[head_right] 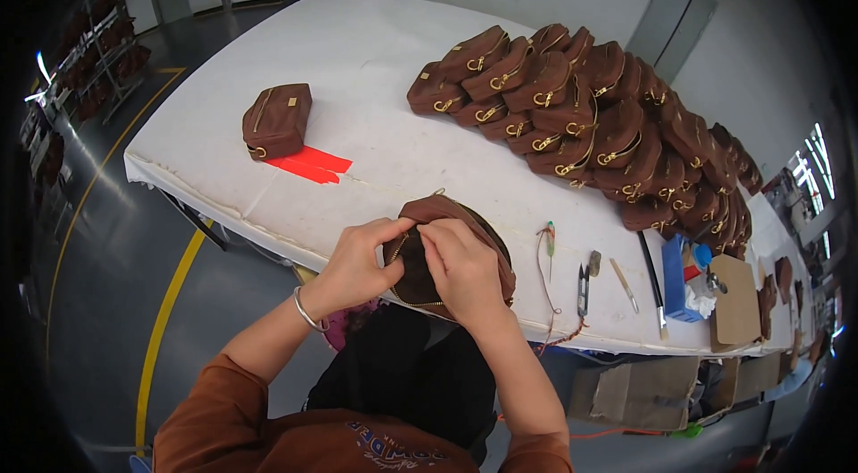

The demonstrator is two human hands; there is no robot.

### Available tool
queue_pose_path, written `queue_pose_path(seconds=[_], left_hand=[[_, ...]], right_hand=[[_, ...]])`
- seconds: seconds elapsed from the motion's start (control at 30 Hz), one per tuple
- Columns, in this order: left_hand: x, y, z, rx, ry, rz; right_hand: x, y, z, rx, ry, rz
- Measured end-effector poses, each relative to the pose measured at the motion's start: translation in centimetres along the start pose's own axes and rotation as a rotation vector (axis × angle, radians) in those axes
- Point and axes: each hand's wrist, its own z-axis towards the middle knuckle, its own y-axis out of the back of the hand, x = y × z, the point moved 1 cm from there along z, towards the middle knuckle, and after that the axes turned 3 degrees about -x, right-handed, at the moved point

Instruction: Inspecting finished leather bags, trimming threads, and marking a production log.

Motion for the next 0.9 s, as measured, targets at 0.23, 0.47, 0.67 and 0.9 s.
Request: queue_pose_path(seconds=[0.23, 0.47, 0.67, 0.9], left_hand=[[0.0, 0.0, 0.1, -0.009, 0.004, -0.003], [0.0, -0.7, 0.1, -0.026, -0.063, 0.026], [0.5, -0.9, 0.1, -0.096, 0.028, 0.023], [1.7, -0.2, -0.1, -0.058, 0.323, -0.598]], right_hand=[[0.1, -0.4, -0.3, 0.129, 0.205, -0.254], [-1.3, -0.8, -0.2, 0.122, 0.131, -0.216], [-0.1, 1.3, 0.4, -0.072, -0.211, 0.256], [0.4, 5.2, -3.0, -0.378, -0.398, 0.39]])
